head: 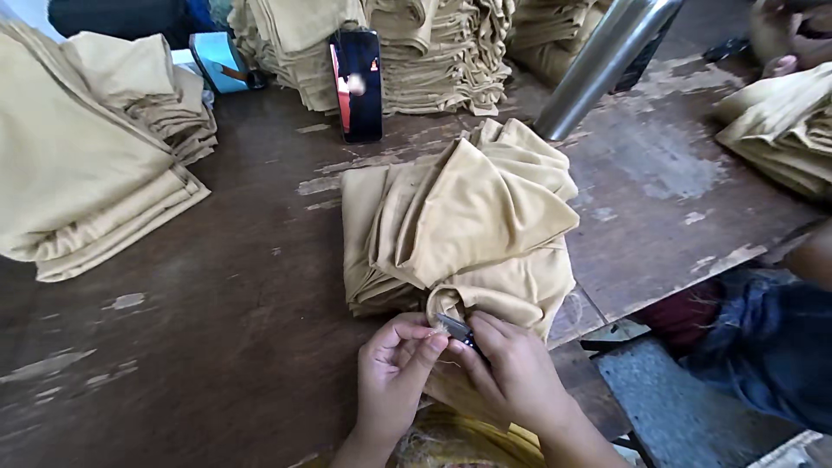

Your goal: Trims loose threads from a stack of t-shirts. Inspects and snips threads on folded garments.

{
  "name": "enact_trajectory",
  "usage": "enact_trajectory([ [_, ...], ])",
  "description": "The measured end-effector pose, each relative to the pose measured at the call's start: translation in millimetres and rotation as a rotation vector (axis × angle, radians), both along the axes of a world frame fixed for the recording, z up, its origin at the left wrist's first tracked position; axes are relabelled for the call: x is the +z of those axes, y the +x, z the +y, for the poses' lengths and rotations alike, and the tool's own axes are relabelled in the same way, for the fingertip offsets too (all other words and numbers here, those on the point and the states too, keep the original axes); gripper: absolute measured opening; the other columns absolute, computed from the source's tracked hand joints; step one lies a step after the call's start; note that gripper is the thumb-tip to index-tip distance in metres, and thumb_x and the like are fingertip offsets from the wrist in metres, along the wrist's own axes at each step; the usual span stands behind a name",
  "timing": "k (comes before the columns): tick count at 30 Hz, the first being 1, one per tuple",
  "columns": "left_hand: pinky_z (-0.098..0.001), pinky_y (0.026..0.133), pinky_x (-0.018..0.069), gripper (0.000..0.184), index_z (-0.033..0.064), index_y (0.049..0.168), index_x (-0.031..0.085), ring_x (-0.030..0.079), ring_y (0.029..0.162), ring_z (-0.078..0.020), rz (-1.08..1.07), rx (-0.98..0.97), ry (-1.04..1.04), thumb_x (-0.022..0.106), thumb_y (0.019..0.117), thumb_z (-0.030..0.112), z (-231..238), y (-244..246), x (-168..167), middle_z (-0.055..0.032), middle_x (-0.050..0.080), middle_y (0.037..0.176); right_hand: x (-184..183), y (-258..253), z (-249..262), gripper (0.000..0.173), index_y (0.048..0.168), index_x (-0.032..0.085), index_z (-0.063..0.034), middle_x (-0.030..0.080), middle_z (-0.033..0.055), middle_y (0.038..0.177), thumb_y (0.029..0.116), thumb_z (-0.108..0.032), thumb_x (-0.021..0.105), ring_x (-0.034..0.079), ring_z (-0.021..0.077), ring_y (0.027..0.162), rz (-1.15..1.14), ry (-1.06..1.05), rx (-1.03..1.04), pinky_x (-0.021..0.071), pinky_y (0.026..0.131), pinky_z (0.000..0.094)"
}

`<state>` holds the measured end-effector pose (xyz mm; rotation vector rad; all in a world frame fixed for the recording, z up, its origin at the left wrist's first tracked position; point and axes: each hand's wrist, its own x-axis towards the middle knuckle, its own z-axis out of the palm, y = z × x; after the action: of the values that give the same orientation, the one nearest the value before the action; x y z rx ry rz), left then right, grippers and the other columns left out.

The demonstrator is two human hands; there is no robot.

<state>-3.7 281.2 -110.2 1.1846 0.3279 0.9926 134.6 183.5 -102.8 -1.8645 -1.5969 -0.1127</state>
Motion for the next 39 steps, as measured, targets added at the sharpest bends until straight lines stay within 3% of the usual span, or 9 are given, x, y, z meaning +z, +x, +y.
enact_trajectory([
  [7, -0.0195, 0.08, 0.0599, 0.01, 0.004, 0.089, 0.071, 0.07, 0.089, -0.0054, 0.176, 0.171, 0.402, 0.077, 0.0829, 0.0, -2.4, 4.8, -11.6, -0.0028, 0.072, 0.094, 3.4, 19.2, 10.9, 0.044, 0.088, 0.061, -0.0033, 0.056, 0.0072, 0.078, 0.1029, -0.045, 0.055, 0.051, 0.0132, 0.061, 0.08, 0.087, -0.107, 0.0436, 0.053, 0.0275],
  [12, -0.0159, 0.079, 0.0585, 0.007, 0.0046, 0.09, 0.068, 0.069, 0.088, -0.0027, 0.245, 0.21, 0.568, 0.073, 0.0873, 0.002, -1.1, -9.2, -3.5, -0.002, 0.071, 0.092, -0.7, 37.1, 4.5, 0.011, 0.089, 0.059, -0.0002, 0.06, 0.0127, 0.094, 0.0883, -0.012, 0.06, 0.055, 0.0098, 0.077, 0.128, 0.213, -0.071, 0.0457, 0.066, 0.0178],
  [16, -0.0148, 0.082, 0.0579, 0.007, 0.0043, 0.083, 0.069, 0.07, 0.091, -0.0031, 0.36, 0.274, 0.665, 0.074, 0.0815, 0.0, 6.1, -21.4, -5.3, -0.0031, 0.071, 0.09, 0.7, 47.6, -26.2, 0.009, 0.098, 0.051, -0.0178, 0.069, -0.0043, 0.111, 0.0925, -0.013, 0.056, 0.068, 0.0054, 0.105, 0.425, 0.429, 0.207, 0.0561, 0.09, 0.0222],
  [20, -0.0134, 0.083, 0.0571, 0.002, 0.0035, 0.082, 0.073, 0.07, 0.091, -0.0014, 0.454, 0.172, 0.637, 0.074, 0.0813, 0.002, 12.7, -27.5, -2.5, -0.0032, 0.074, 0.092, -6.0, 46.3, -38.2, 0.017, 0.098, 0.061, -0.0031, 0.067, 0.0058, 0.087, 0.096, -0.017, 0.052, 0.061, 0.0076, 0.076, 0.255, 0.085, 0.099, 0.0522, 0.068, 0.022],
  [25, -0.0175, 0.083, 0.0601, 0.003, 0.0055, 0.086, 0.074, 0.073, 0.092, -0.0035, 0.49, 0.086, 0.533, 0.074, 0.0839, 0.005, 18.7, -33.6, 6.2, -0.0005, 0.077, 0.093, -11.4, 30.3, -26.7, 0.059, 0.087, 0.06, -0.007, 0.059, 0.012, 0.086, 0.1047, -0.059, 0.04, 0.061, 0.0258, 0.08, -0.045, -0.079, 0.034, 0.0521, 0.067, 0.0385],
  [29, -0.0129, 0.068, 0.0571, 0.005, 0.0078, 0.093, 0.073, 0.069, 0.078, 0.0021, 0.602, 0.124, 0.511, 0.071, 0.0889, 0.01, 17.3, -34.4, 5.9, 0.0022, 0.076, 0.094, -10.0, 30.2, -24.1, 0.065, 0.083, 0.062, -0.0083, 0.06, 0.0111, 0.085, 0.1059, -0.06, 0.031, 0.062, 0.0289, 0.082, -0.123, -0.129, 0.025, 0.0528, 0.066, 0.0409],
  [32, -0.0103, 0.058, 0.0496, 0.018, 0.0068, 0.095, 0.069, 0.06, 0.064, 0.0041, 0.541, -0.087, 0.56, 0.068, 0.0974, 0.025, 19.1, -42.9, 14.4, 0.0014, 0.07, 0.079, -8.7, 32.4, -24.7, 0.063, 0.082, 0.063, -0.008, 0.059, 0.0106, 0.085, 0.1073, -0.056, 0.031, 0.062, 0.028, 0.082, -0.082, -0.142, 0.05, 0.0523, 0.066, 0.0401],
  [35, -0.0166, 0.071, 0.0564, 0.047, 0.0033, 0.108, 0.07, 0.067, 0.075, -0.0009, 0.37, -0.474, 0.578, 0.073, 0.0916, 0.047, 21.0, -48.0, 29.5, -0.0017, 0.072, 0.081, -6.7, 32.0, -26.9, 0.059, 0.082, 0.064, -0.0083, 0.059, 0.0101, 0.085, 0.1067, -0.054, 0.036, 0.061, 0.0276, 0.083, -0.04, -0.16, 0.059, 0.0518, 0.067, 0.0402],
  [39, -0.0162, 0.076, 0.0541, 0.052, 0.0066, 0.111, 0.068, 0.065, 0.087, -0.0019, 0.497, -0.185, 0.714, 0.077, 0.0862, 0.052, 12.4, -35.1, 26.5, -0.0007, 0.071, 0.092, -1.6, 30.2, -30.5, 0.057, 0.079, 0.064, -0.0094, 0.059, 0.0105, 0.089, 0.1052, -0.054, 0.04, 0.061, 0.0282, 0.088, -0.032, -0.221, 0.057, 0.0526, 0.069, 0.0413],
])
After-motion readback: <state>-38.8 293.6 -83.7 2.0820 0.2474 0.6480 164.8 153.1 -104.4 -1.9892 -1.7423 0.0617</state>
